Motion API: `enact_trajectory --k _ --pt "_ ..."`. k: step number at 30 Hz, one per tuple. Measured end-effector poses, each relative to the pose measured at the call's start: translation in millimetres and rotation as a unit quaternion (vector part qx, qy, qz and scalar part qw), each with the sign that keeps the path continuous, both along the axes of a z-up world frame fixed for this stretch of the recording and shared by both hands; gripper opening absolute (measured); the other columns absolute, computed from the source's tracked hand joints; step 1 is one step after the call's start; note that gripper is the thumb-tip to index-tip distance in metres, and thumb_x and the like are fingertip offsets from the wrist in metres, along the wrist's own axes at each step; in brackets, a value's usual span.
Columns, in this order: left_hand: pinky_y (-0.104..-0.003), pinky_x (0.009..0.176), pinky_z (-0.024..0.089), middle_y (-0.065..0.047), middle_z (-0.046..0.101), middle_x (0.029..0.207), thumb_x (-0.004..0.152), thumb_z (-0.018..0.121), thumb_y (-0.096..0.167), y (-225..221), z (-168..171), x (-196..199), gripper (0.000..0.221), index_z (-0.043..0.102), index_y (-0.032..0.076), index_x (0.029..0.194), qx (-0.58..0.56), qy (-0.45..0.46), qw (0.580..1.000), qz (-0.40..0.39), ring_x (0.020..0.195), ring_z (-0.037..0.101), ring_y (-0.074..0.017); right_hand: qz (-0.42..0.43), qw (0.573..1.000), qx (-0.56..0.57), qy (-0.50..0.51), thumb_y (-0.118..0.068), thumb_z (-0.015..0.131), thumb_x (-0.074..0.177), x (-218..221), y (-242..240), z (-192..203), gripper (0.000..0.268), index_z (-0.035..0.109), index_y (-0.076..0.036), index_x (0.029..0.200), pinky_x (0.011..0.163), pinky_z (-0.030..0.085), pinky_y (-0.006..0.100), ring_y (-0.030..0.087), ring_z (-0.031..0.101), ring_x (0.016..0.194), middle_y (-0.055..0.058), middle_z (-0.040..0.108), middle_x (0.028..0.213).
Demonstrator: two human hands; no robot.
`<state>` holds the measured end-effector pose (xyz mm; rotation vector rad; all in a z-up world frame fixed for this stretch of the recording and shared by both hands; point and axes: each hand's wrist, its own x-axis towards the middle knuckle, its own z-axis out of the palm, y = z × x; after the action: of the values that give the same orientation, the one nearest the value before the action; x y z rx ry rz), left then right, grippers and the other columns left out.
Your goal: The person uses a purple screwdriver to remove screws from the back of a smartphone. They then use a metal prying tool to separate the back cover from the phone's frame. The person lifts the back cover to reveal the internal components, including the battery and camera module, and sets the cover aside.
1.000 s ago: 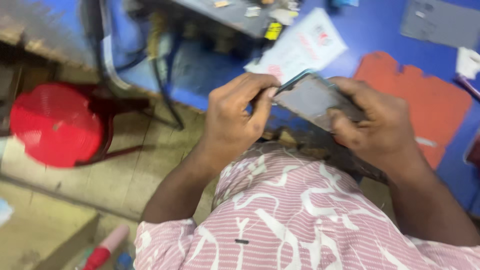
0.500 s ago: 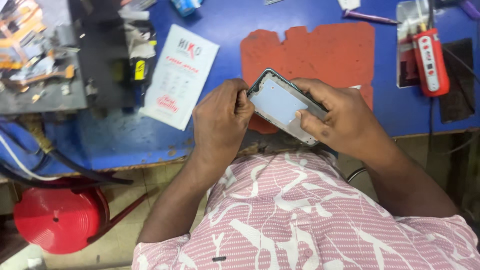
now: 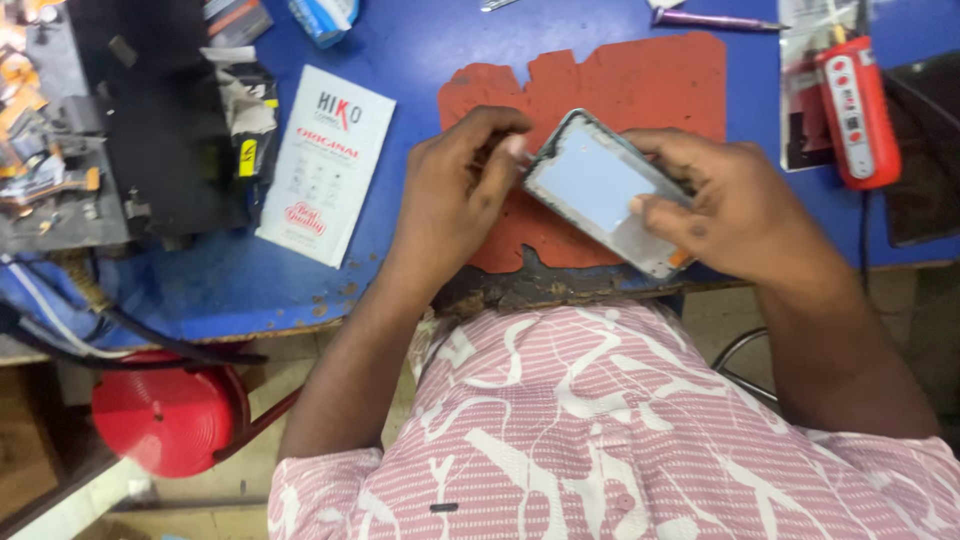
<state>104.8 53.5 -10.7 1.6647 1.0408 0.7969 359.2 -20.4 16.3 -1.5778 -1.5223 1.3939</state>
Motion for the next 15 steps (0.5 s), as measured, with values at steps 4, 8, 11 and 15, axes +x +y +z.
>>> enact_trajectory --k 4,8,11,15 --pt "-0.023 0.060 0.054 -0.001 0.074 0.083 0.101 0.068 0.007 6 -14 8 0.011 0.074 0.003 0.110 -0.135 -0.041 0.989 -0.041 0.068 0.064 -0.0060 -0.007 0.998 -0.032 0.062 0.002 0.065 0.091 12 0 -6 0.049 0.059 0.004 0.140 0.085 0.057 0.025 0.010 0.067 0.102 0.012 0.072 0.118" --pt "-0.022 0.060 0.056 -0.001 0.075 0.084 0.100 0.067 0.005 20 -24 9 0.008 0.074 0.002 0.103 -0.146 -0.050 0.986 -0.057 0.071 0.071 -0.0055 0.001 0.997 -0.034 0.076 0.002 0.065 0.092 23 0 -13 0.048 0.058 0.005 0.140 0.086 0.056 0.024 0.009 0.067 0.102 0.010 0.072 0.117" --pt "-0.022 0.059 0.058 -0.002 0.074 0.083 0.100 0.065 0.003 41 -28 8 0.007 0.072 0.001 0.103 -0.187 -0.089 0.978 -0.033 0.068 0.073 -0.0061 -0.011 0.995 -0.048 0.083 0.003 0.065 0.092 32 1 -20 0.050 0.059 0.005 0.141 0.087 0.055 0.024 0.009 0.066 0.102 0.010 0.071 0.117" --pt "-0.023 0.053 0.056 -0.004 0.076 0.080 0.100 0.066 0.004 75 -32 13 0.006 0.071 0.001 0.098 -0.175 -0.099 0.979 -0.022 0.062 0.072 -0.0084 -0.018 0.995 -0.011 0.094 0.004 0.065 0.093 38 2 -26 0.052 0.055 0.006 0.144 0.094 0.055 0.023 0.009 0.066 0.108 0.009 0.070 0.123"
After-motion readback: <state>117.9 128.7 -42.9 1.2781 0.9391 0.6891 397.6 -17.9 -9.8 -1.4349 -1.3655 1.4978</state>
